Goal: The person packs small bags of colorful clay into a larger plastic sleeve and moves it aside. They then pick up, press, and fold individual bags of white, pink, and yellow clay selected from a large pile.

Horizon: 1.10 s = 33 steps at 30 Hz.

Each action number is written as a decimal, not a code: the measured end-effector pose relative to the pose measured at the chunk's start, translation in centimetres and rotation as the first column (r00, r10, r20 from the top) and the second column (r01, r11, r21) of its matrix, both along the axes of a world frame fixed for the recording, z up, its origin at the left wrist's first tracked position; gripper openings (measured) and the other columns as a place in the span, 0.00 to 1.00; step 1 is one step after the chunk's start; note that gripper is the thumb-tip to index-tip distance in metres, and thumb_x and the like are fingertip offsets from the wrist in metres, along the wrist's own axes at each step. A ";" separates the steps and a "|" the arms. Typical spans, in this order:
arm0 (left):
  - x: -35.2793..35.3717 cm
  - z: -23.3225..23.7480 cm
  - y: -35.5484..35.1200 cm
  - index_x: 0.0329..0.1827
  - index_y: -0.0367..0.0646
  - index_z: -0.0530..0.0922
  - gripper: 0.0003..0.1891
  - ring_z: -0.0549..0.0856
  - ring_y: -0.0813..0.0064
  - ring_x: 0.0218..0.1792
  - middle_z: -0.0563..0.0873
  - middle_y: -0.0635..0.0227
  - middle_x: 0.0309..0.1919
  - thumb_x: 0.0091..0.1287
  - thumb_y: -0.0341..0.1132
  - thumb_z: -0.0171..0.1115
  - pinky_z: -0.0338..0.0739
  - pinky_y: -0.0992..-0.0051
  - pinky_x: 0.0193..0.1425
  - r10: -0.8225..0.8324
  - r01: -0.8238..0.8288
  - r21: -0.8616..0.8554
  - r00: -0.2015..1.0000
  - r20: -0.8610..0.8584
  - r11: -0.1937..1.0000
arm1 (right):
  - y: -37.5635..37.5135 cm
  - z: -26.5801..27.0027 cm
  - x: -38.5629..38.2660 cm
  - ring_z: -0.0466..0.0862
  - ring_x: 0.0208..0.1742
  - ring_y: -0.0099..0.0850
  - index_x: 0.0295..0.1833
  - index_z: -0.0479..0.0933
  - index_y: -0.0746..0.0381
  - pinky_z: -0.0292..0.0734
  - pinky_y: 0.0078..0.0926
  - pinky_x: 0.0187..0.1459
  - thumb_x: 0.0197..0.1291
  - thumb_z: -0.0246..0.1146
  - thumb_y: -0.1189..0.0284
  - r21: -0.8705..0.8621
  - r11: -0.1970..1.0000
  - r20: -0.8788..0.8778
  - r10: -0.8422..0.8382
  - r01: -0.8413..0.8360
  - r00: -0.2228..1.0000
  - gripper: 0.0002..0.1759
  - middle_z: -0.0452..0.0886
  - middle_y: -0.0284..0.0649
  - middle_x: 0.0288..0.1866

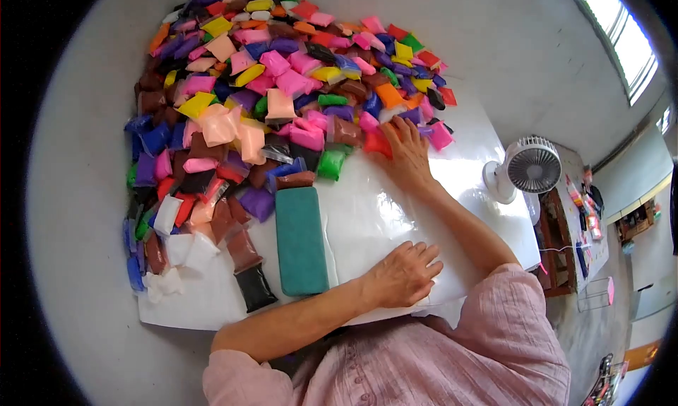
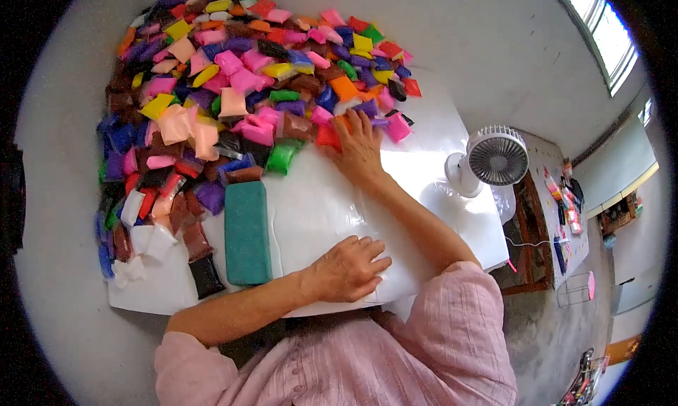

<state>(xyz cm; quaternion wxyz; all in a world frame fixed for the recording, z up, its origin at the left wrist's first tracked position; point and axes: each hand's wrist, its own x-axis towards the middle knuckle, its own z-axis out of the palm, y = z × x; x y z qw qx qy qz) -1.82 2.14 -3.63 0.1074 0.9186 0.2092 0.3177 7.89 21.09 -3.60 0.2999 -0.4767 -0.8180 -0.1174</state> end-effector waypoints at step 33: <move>-0.2 0.9 -0.8 0.39 0.39 0.78 0.13 0.81 0.61 0.40 0.78 0.61 0.37 0.57 0.38 0.66 0.77 0.65 0.45 0.017 -0.009 0.075 0.995 -0.101 0.997 | -3.7 7.7 4.0 0.80 0.29 0.22 0.36 0.78 0.66 0.78 0.21 0.31 0.64 0.66 0.70 -0.239 0.799 -0.931 -0.028 -0.551 0.363 0.09 0.81 0.35 0.30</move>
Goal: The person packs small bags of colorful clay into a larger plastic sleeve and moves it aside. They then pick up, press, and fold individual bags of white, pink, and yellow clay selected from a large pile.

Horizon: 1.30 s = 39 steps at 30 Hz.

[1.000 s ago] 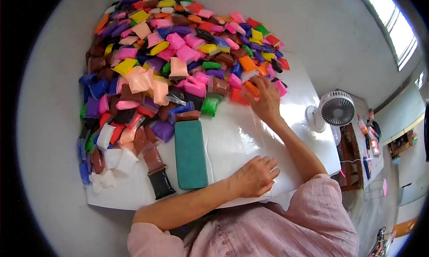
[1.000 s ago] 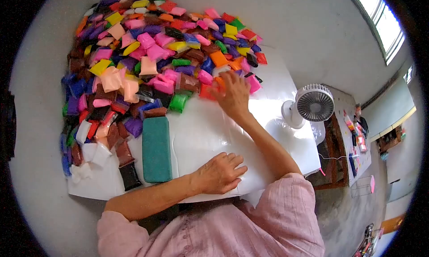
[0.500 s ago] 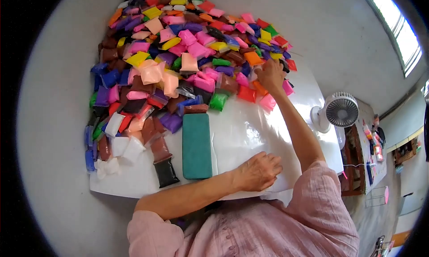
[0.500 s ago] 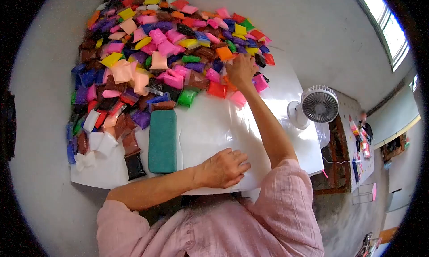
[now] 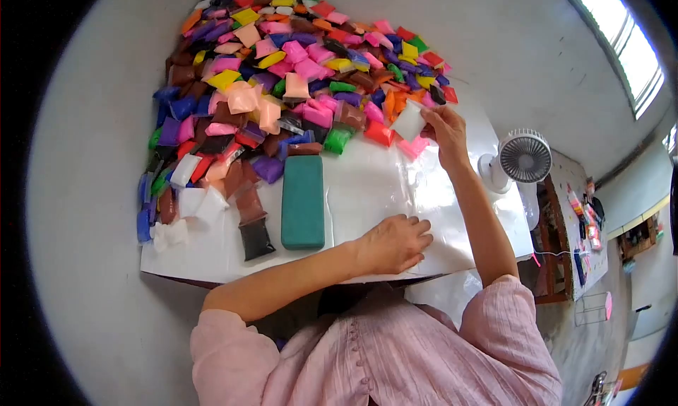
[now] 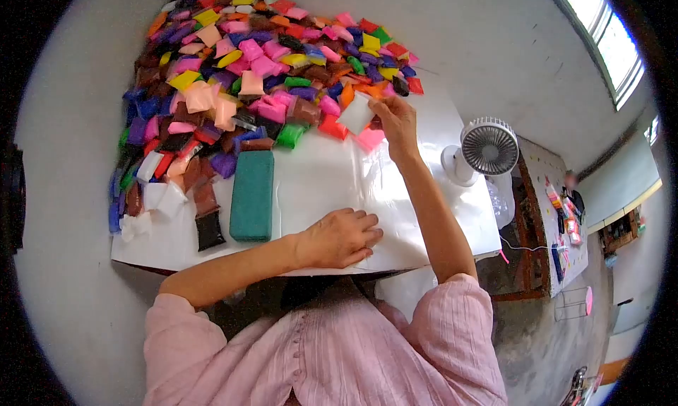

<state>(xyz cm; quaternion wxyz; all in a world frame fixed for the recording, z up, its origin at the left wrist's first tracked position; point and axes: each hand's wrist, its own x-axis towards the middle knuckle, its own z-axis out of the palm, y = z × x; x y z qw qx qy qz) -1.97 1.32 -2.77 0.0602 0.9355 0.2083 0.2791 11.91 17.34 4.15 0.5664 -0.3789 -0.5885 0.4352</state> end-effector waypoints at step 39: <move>-3.1 -0.4 -5.5 0.51 0.37 0.81 0.10 0.81 0.78 0.38 0.86 0.66 0.40 0.70 0.31 0.62 0.76 0.78 0.44 0.707 -0.378 -0.597 0.415 0.573 0.707 | -16.3 -4.1 -0.4 0.84 0.32 0.29 0.45 0.82 0.69 0.79 0.23 0.33 0.61 0.65 0.79 0.176 0.957 0.486 0.120 -0.231 0.866 0.07 0.83 0.42 0.35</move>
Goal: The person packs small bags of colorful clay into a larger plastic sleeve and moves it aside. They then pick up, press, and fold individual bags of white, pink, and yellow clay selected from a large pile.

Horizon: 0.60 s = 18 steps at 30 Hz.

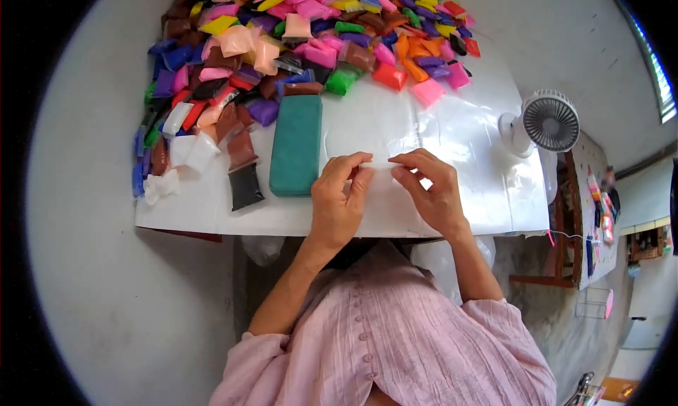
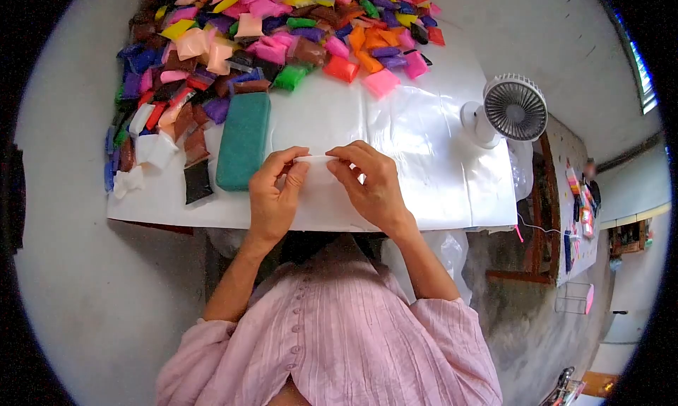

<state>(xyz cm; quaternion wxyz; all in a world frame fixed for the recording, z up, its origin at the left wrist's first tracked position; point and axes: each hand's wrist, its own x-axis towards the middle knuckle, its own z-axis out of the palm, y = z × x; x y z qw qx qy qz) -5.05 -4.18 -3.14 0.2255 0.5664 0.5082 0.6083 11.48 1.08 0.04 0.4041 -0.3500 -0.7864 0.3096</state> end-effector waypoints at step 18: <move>-0.3 0.0 -0.2 0.43 0.36 0.83 0.05 0.80 0.78 0.36 0.85 0.66 0.36 0.67 0.25 0.63 0.75 0.78 0.41 -0.025 0.025 0.068 1.000 -0.009 0.997 | 0.1 -1.0 -0.5 0.82 0.28 0.31 0.36 0.82 0.66 0.78 0.24 0.27 0.54 0.70 0.80 0.217 0.976 -0.021 -0.029 0.033 0.999 0.05 0.82 0.40 0.32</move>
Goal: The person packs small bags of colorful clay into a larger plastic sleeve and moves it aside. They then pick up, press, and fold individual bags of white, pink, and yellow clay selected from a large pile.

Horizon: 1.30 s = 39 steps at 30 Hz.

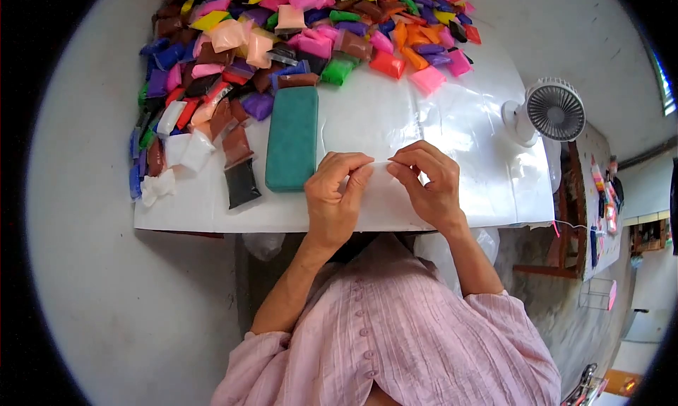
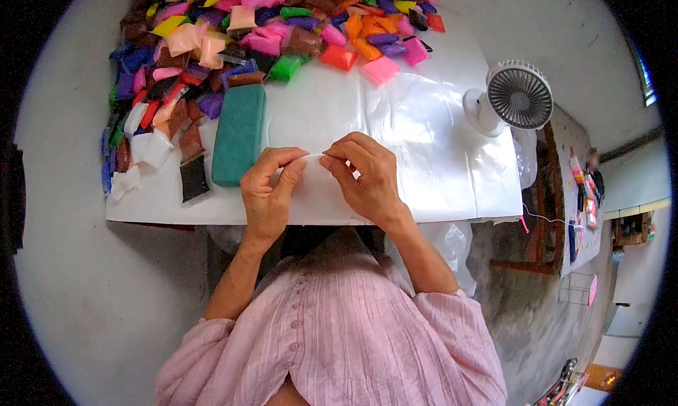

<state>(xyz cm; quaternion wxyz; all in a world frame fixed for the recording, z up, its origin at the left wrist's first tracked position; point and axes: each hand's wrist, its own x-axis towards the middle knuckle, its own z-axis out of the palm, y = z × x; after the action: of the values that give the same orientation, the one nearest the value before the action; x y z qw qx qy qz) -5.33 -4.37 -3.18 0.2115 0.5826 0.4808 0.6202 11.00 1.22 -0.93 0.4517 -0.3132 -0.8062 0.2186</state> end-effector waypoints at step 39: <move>1.8 -0.8 -1.2 0.38 0.37 0.80 0.06 0.75 0.57 0.43 0.77 0.60 0.41 0.60 0.27 0.66 0.71 0.62 0.49 0.168 -0.180 0.031 0.830 -0.531 0.983 | -0.9 -0.1 1.6 0.82 0.31 0.38 0.43 0.81 0.62 0.77 0.34 0.35 0.59 0.66 0.77 -0.012 0.937 0.093 -0.347 0.350 0.933 0.07 0.81 0.43 0.41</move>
<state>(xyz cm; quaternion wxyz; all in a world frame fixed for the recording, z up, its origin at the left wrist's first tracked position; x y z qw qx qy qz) -3.49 -5.55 -4.02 0.0188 0.6830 0.5777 0.4465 12.58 0.29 -0.99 0.4424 -0.4670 -0.7541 0.1325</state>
